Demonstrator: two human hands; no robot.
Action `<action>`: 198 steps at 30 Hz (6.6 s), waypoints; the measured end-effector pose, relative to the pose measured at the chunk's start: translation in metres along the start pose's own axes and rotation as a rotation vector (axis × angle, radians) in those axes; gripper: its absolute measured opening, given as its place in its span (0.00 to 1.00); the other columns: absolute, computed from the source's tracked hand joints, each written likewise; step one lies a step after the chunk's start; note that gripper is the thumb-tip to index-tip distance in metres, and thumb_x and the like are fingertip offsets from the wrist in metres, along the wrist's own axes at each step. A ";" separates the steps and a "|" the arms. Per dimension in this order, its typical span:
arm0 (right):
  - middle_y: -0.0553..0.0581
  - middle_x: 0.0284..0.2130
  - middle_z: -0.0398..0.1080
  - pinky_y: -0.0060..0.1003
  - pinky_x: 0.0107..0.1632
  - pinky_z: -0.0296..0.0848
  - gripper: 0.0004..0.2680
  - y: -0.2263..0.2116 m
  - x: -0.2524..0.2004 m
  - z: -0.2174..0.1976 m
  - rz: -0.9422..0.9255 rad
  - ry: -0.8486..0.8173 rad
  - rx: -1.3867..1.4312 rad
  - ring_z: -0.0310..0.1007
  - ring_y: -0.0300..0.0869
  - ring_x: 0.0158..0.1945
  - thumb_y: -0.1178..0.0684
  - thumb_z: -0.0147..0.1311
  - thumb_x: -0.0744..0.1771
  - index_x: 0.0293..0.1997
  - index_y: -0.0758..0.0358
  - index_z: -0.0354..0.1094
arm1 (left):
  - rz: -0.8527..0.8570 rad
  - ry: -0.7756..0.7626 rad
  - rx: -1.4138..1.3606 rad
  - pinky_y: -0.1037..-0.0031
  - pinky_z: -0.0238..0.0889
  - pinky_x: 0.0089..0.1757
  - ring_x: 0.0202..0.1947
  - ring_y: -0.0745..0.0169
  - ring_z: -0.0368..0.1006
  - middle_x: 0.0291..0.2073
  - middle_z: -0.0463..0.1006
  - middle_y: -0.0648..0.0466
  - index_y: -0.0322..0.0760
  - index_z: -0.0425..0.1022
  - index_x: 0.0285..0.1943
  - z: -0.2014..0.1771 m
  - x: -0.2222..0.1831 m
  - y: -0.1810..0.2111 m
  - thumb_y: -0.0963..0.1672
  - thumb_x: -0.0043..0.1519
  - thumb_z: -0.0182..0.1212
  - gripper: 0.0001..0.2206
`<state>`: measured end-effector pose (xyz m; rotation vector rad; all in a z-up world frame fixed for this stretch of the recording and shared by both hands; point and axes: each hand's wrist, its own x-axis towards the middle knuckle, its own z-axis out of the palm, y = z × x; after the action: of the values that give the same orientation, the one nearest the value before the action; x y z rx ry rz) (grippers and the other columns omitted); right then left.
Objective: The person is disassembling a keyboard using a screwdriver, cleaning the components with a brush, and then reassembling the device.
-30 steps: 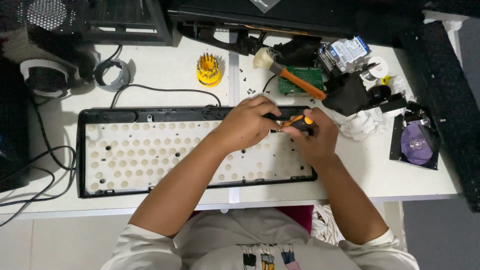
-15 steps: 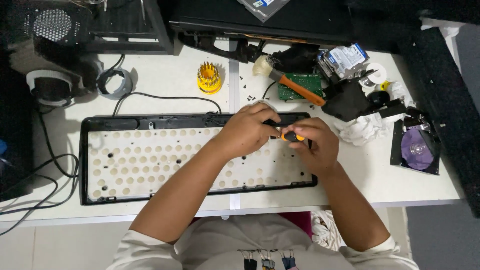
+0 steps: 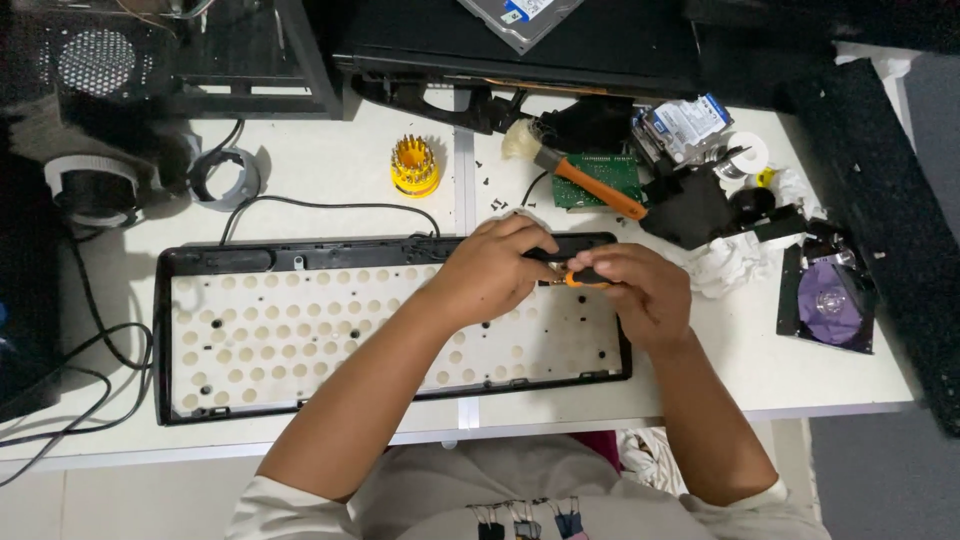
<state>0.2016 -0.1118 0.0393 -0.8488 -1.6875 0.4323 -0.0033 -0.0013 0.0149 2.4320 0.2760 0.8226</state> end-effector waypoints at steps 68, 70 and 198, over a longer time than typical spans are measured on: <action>0.71 0.46 0.72 0.54 0.53 0.77 0.15 0.005 -0.011 0.002 -0.023 0.026 -0.061 0.78 0.55 0.47 0.69 0.61 0.64 0.55 0.77 0.62 | 0.026 0.013 0.054 0.59 0.66 0.48 0.53 0.52 0.71 0.46 0.79 0.57 0.46 0.84 0.39 0.009 -0.002 -0.007 0.39 0.59 0.63 0.07; 0.69 0.46 0.73 0.53 0.54 0.77 0.16 0.007 -0.010 0.003 -0.072 0.017 -0.069 0.78 0.54 0.47 0.70 0.64 0.62 0.54 0.75 0.64 | 0.038 0.010 0.083 0.60 0.65 0.48 0.54 0.52 0.70 0.46 0.79 0.57 0.46 0.84 0.39 0.008 0.000 -0.006 0.39 0.59 0.64 0.07; 0.70 0.43 0.77 0.46 0.41 0.78 0.11 0.006 -0.024 0.020 0.019 0.013 -0.195 0.80 0.55 0.41 0.58 0.55 0.69 0.54 0.74 0.62 | 0.018 0.000 0.125 0.59 0.66 0.50 0.55 0.51 0.71 0.44 0.80 0.53 0.41 0.83 0.47 0.019 -0.007 -0.010 0.40 0.63 0.61 0.07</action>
<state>0.1867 -0.1220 0.0128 -1.0082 -1.7301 0.2772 0.0026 -0.0038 -0.0063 2.5539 0.3142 0.8355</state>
